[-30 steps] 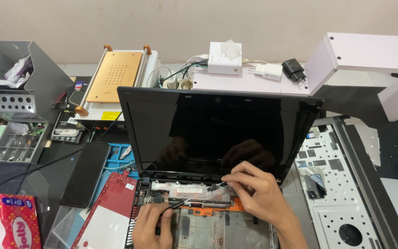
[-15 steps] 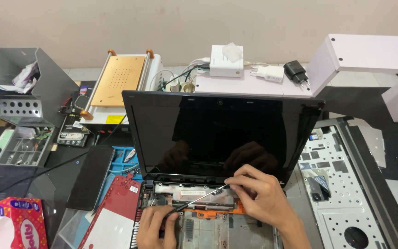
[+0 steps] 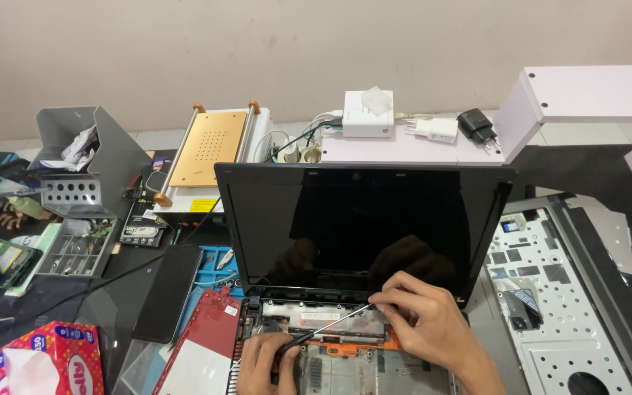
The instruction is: The person works on a disassembled laptop at a repair bench, using a screwdriver to loosen and tighten screws along the hinge area while holding and repositioning the detached screen lid. They repeatedly lift, tilt, and align the screen assembly against the laptop base, working the screws on both sides of the hinge mount.
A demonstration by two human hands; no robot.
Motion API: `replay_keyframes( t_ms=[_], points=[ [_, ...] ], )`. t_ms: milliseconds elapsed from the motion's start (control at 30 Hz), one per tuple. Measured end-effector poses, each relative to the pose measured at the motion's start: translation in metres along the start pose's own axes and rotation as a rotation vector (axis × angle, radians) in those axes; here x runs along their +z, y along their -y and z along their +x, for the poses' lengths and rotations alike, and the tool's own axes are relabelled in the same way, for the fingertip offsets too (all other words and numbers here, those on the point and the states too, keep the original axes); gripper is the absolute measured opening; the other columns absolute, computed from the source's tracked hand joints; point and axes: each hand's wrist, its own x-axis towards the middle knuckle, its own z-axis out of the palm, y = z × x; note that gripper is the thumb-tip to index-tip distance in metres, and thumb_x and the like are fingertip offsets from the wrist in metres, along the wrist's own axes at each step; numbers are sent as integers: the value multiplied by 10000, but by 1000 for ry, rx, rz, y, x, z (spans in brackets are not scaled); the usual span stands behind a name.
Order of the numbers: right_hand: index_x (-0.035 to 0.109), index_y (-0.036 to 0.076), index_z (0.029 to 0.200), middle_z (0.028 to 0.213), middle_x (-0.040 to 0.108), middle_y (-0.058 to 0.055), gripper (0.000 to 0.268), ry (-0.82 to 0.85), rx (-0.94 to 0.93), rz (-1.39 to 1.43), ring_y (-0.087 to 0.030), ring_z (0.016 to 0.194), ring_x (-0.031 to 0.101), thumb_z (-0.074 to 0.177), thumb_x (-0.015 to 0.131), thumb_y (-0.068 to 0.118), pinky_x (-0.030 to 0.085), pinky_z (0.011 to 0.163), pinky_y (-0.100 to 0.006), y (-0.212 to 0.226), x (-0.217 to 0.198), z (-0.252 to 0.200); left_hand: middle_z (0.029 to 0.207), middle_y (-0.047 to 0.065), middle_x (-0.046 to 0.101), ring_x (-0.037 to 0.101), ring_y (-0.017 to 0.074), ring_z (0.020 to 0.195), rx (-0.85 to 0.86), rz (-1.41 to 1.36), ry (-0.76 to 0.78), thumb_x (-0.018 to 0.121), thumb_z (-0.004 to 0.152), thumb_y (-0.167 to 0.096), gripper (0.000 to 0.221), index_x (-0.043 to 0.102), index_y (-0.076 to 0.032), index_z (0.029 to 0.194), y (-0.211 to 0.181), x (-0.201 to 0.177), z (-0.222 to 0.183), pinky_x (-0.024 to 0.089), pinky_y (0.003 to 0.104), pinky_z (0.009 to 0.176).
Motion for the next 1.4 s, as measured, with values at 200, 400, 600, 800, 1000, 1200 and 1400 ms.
replay_keyframes(
  t_ms=[200, 400, 600, 800, 1000, 1200, 1400],
  points=[
    [830, 67, 991, 789, 705, -16, 226, -23, 42, 89, -108, 502, 596, 779, 770, 19, 468, 433, -248, -4, -5, -7, 888, 76, 725, 702, 209, 788, -48, 28, 40, 785, 788, -114, 148, 731, -60, 914, 5, 3, -2, 555, 290, 581],
    [778, 49, 1060, 888, 681, -28, 207, -667, -40, -57, -92, 641, 585, 869, 703, 25, 432, 506, -195, -27, -12, -17, 882, 82, 720, 694, 224, 806, -28, 50, 67, 780, 791, -109, 141, 731, -58, 913, 12, 3, -6, 549, 300, 601],
    [610, 9, 1300, 1292, 604, -71, 369, -923, 67, 317, -157, 1220, 606, 939, 638, 78, 516, 1033, -271, -29, -28, 0, 882, 92, 716, 692, 238, 812, -30, 64, 69, 759, 798, -95, 127, 729, -43, 910, 5, 0, -4, 546, 322, 644],
    [611, -60, 1243, 1160, 680, -90, 382, -617, 245, 839, -158, 1100, 621, 869, 650, 3, 470, 981, -275, -59, -29, -5, 862, 95, 700, 667, 244, 797, 12, 65, 69, 713, 856, -100, 80, 732, -35, 900, 1, 1, -1, 532, 334, 677],
    [623, -38, 1252, 1104, 689, -68, 427, -618, 278, 877, -144, 1028, 635, 825, 630, -13, 476, 935, -256, -56, -29, -5, 846, 80, 702, 652, 228, 771, -8, 95, 87, 701, 865, -101, 74, 729, -35, 880, -4, -1, -1, 521, 321, 650],
    [626, -58, 1222, 1067, 679, -74, 404, -647, 255, 865, -149, 996, 630, 819, 617, -29, 483, 916, -261, -57, -25, -5, 833, 70, 704, 642, 226, 751, -9, 93, 88, 711, 860, -103, 70, 728, -35, 870, 0, 1, -2, 518, 316, 645],
    [622, -53, 1173, 1056, 681, -75, 349, -749, 206, 908, -153, 1000, 625, 831, 581, 1, 473, 933, -252, -72, -14, -10, 859, 78, 708, 660, 238, 812, 14, 114, 99, 702, 865, -110, 69, 731, -50, 885, 14, 3, -6, 533, 328, 697]
  ],
)
